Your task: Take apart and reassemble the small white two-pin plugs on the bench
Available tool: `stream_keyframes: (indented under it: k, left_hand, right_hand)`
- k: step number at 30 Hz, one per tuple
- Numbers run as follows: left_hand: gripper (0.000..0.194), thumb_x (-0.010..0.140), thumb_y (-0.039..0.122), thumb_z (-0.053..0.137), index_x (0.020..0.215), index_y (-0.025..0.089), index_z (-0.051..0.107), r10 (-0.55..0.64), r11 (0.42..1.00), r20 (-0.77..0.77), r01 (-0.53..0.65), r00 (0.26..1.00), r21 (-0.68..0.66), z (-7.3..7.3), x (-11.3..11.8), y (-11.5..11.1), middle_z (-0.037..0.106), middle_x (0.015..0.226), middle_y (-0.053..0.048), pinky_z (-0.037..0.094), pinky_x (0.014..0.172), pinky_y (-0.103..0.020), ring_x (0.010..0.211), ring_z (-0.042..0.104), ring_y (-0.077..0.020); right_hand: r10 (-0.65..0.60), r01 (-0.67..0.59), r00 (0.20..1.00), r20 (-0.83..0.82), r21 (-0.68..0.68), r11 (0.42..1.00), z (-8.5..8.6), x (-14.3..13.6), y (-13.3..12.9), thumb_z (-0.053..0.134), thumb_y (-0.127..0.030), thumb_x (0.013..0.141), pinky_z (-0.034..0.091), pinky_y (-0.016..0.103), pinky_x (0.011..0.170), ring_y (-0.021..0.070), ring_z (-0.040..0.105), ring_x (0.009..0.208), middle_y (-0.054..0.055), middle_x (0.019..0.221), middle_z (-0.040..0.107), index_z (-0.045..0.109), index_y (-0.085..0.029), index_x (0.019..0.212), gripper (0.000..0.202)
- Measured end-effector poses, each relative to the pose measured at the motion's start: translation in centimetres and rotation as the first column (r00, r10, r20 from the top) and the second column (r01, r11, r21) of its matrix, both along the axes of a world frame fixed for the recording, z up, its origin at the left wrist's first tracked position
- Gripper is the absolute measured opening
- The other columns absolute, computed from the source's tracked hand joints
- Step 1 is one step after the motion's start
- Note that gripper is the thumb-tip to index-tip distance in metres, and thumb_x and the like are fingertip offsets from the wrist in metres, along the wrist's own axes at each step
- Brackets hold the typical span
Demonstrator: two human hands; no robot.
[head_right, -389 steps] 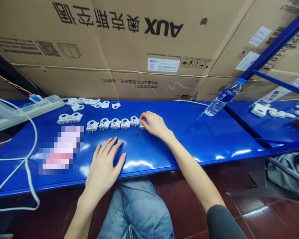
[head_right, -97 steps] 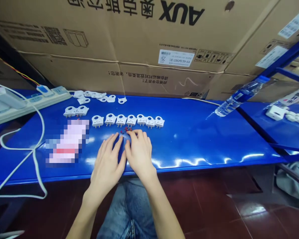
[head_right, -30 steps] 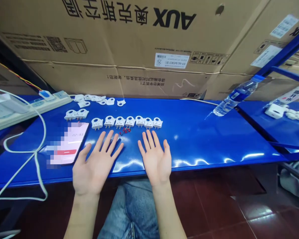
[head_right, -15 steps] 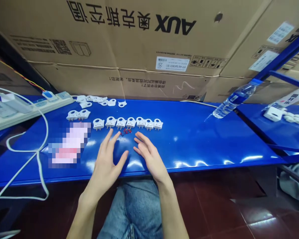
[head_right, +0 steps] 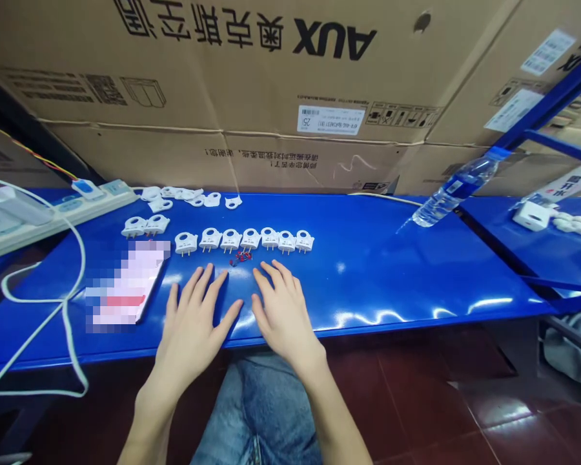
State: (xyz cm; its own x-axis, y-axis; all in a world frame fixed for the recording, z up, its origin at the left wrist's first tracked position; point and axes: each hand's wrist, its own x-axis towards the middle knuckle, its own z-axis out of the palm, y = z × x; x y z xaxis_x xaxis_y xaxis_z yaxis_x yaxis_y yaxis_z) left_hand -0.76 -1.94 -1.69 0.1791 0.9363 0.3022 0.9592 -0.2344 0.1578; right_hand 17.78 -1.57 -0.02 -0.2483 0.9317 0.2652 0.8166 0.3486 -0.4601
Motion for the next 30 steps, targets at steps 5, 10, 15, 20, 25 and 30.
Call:
stream_keyframes:
  k: [5,10,15,20,25,30]
  left_hand:
    - [0.062,0.106,0.054,0.04,0.153,0.014,0.051,-0.001,1.0,-0.001,0.001,1.0,-0.003,0.1,0.0,0.0,0.045,0.166,-0.019,0.026,0.127,-0.066,0.157,0.037,-0.0372]
    - [0.061,0.105,0.053,0.042,0.153,0.016,0.05,0.01,1.0,0.035,-0.01,0.999,0.0,0.1,0.0,0.0,0.046,0.165,-0.018,0.026,0.128,-0.066,0.156,0.038,-0.0368]
    - [0.059,0.106,0.052,0.042,0.151,0.016,0.052,0.011,1.0,0.074,-0.012,0.997,0.007,0.1,0.0,0.0,0.049,0.163,-0.018,0.026,0.127,-0.067,0.155,0.04,-0.0363]
    - [0.057,0.106,0.051,0.042,0.15,0.016,0.052,0.016,1.0,0.116,-0.017,0.993,0.005,0.3,0.0,-0.1,0.051,0.161,-0.017,0.026,0.128,-0.064,0.154,0.041,-0.0345]
    - [0.056,0.105,0.052,0.045,0.149,0.018,0.054,0.013,1.0,0.133,-0.014,0.991,0.005,0.3,0.0,-0.1,0.053,0.16,-0.017,0.025,0.129,-0.063,0.154,0.042,-0.0347]
    - [0.053,0.105,0.052,0.045,0.146,0.02,0.056,0.009,1.0,0.137,-0.011,0.99,0.011,0.1,-0.1,-0.1,0.054,0.159,-0.016,0.027,0.128,-0.063,0.153,0.044,-0.0344]
  right_hand:
    - [-0.242,0.251,0.966,-0.093,0.112,0.961,-1.1,2.9,2.1,0.041,-0.024,0.105,0.04,0.053,0.125,0.0302,0.034,0.156,0.018,0.164,0.044,0.048,-0.012,0.157,0.054]
    - [-0.342,0.343,0.939,-0.026,0.082,0.936,-2.0,4.6,2.7,0.042,-0.026,0.103,0.041,0.06,0.122,0.0353,0.038,0.153,0.021,0.16,0.048,0.046,-0.01,0.156,0.056]
    - [-0.388,0.404,0.91,-0.145,0.098,0.91,-1.2,4.3,0.1,0.045,-0.029,0.104,0.049,0.053,0.113,0.0316,0.055,0.136,0.016,0.141,0.064,0.059,-0.018,0.14,0.04]
    - [-0.353,0.372,0.9,-0.256,0.029,0.928,-0.5,3.4,-1.9,0.052,-0.03,0.103,0.053,0.049,0.101,0.0293,0.065,0.115,0.012,0.123,0.072,0.065,-0.022,0.122,0.025]
    - [-0.17,0.175,0.939,-0.3,-0.011,0.985,0.5,0.9,-1.9,0.054,-0.022,0.103,0.054,0.045,0.098,0.0262,0.068,0.111,0.008,0.116,0.074,0.067,-0.023,0.115,0.018]
    - [0.035,-0.052,0.958,-0.283,-0.05,0.997,1.9,-0.2,-0.4,0.054,-0.021,0.105,0.056,0.04,0.101,0.0227,0.069,0.116,0.008,0.127,0.071,0.068,-0.022,0.117,0.019]
